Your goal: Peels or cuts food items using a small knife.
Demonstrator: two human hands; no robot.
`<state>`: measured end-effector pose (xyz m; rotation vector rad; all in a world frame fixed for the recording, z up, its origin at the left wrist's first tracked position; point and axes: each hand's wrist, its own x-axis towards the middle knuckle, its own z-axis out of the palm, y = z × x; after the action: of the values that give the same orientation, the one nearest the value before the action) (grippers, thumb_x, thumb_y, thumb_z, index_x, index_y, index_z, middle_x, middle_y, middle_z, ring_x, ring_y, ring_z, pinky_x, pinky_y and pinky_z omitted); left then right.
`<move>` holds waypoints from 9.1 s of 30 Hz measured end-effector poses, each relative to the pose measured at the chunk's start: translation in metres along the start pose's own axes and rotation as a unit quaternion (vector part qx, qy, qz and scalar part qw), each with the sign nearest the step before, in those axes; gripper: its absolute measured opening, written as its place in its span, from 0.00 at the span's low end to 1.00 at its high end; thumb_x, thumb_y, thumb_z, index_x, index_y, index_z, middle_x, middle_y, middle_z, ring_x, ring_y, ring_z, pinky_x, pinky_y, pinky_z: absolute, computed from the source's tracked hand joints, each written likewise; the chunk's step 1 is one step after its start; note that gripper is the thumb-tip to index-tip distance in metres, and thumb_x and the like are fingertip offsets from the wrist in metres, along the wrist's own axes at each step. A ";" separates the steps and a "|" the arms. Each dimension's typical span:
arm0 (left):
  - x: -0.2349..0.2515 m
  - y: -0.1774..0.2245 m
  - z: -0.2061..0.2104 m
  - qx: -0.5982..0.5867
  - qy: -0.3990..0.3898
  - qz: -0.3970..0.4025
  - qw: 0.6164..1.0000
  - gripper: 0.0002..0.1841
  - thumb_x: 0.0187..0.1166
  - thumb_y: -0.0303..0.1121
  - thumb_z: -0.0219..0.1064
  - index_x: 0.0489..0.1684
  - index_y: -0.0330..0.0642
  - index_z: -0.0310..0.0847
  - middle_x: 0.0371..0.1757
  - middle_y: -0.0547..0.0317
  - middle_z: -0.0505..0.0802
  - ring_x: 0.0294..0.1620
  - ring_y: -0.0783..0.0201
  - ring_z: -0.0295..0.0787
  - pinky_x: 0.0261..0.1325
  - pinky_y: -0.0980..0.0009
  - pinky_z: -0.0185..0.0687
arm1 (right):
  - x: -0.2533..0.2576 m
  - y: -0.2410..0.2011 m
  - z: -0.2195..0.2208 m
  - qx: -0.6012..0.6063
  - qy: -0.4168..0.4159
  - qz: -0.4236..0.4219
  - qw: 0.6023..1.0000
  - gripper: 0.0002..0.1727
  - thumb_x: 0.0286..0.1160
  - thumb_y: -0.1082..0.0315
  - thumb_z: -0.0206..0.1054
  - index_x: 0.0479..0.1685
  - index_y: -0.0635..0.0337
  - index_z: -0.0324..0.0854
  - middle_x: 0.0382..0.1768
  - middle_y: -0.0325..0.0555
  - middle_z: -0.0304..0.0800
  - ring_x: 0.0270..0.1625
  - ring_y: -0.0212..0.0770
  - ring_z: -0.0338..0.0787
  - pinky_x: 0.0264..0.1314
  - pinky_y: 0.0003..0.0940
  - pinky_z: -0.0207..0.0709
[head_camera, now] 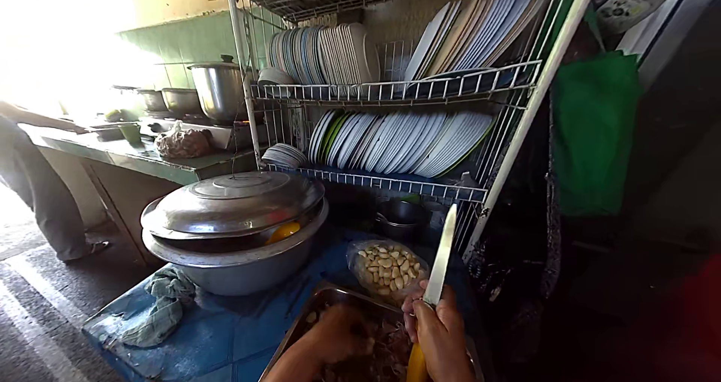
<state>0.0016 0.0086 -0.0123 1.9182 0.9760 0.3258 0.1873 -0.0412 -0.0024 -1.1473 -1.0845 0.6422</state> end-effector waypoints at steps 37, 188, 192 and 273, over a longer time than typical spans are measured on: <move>0.006 0.023 -0.001 0.263 -0.009 -0.144 0.954 0.14 0.83 0.30 0.63 0.61 0.33 0.84 0.67 0.36 0.86 0.73 0.38 0.80 0.73 0.36 0.73 | 0.000 0.010 0.010 -0.227 -0.243 0.187 0.925 0.21 0.84 0.71 0.55 0.75 0.64 0.65 0.35 0.45 0.85 0.22 0.36 0.84 0.27 0.33 0.82; 0.002 0.013 -0.007 -0.187 0.079 -0.042 0.978 0.11 0.70 0.27 0.80 0.48 0.37 0.90 0.40 0.61 0.92 0.36 0.75 0.86 0.43 0.78 0.82 | -0.007 -0.001 0.012 -0.216 -0.299 0.158 0.916 0.18 0.84 0.71 0.51 0.71 0.62 0.64 0.33 0.42 0.84 0.24 0.35 0.84 0.28 0.32 0.81; 0.000 0.016 -0.008 -0.229 0.071 -0.046 0.970 0.11 0.73 0.24 0.77 0.50 0.35 0.89 0.43 0.59 0.92 0.40 0.73 0.89 0.47 0.77 0.86 | -0.007 -0.003 0.013 -0.223 -0.272 0.167 0.921 0.15 0.84 0.73 0.50 0.65 0.63 0.66 0.31 0.42 0.82 0.23 0.36 0.84 0.27 0.32 0.82; 0.008 0.019 0.003 -0.442 0.133 -0.066 0.885 0.09 0.77 0.22 0.73 0.46 0.30 0.79 0.38 0.51 0.91 0.36 0.63 0.92 0.46 0.68 0.92 | -0.012 -0.006 0.019 -0.324 -0.236 0.104 0.910 0.20 0.80 0.74 0.52 0.70 0.67 0.66 0.47 0.54 0.86 0.48 0.47 0.91 0.54 0.45 0.84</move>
<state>0.0178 0.0078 0.0003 0.9803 0.9011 0.8124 0.1650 -0.0459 -0.0002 -1.7519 -1.6801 0.7754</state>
